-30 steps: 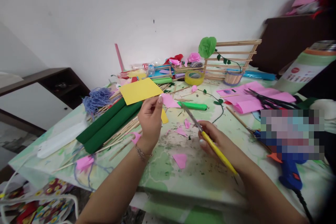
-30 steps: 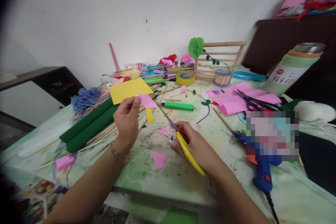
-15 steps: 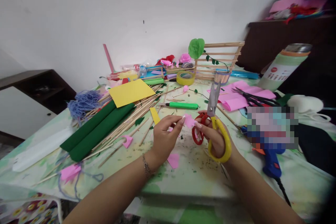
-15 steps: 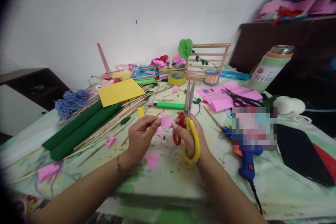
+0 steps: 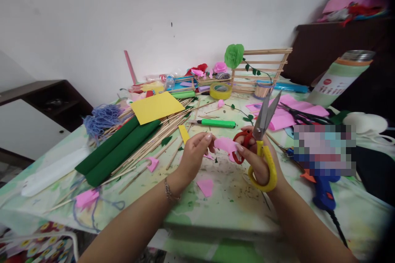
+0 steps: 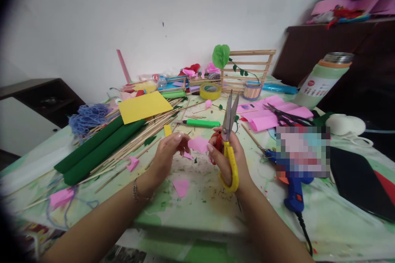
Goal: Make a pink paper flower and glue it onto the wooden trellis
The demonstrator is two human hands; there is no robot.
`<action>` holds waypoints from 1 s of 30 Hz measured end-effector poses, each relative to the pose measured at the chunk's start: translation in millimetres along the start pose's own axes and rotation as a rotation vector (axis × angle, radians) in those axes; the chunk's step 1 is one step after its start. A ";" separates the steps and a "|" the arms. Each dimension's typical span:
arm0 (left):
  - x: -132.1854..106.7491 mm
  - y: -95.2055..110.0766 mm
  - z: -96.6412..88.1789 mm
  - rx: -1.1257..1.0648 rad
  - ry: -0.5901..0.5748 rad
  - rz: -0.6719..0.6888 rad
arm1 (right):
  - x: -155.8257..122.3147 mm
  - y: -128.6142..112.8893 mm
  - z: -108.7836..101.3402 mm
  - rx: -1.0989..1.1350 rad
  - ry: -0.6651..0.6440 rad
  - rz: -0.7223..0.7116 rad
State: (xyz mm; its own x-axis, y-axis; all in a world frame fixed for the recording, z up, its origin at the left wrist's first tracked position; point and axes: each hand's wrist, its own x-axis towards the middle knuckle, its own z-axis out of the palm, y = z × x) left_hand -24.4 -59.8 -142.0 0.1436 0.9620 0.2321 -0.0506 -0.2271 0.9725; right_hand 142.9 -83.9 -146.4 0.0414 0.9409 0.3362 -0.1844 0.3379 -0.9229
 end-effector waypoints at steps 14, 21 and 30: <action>-1.9 -0.2 -3.5 0.065 -0.108 0.127 | 0.2 9.6 -7.6 0.025 -0.017 -0.005; 0.5 16.3 -16.3 0.057 0.201 0.459 | -8.0 9.6 -6.8 0.081 -0.447 0.115; 2.3 15.5 -17.8 0.075 0.249 0.448 | -10.8 3.3 -9.5 -0.144 -0.722 0.149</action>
State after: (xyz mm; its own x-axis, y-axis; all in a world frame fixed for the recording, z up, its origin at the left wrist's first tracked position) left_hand -42.5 -58.4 -126.7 -0.1164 0.7728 0.6238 0.0194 -0.6262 0.7794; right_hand 151.2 -92.7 -154.9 -0.6377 0.7440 0.1994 -0.0051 0.2548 -0.9670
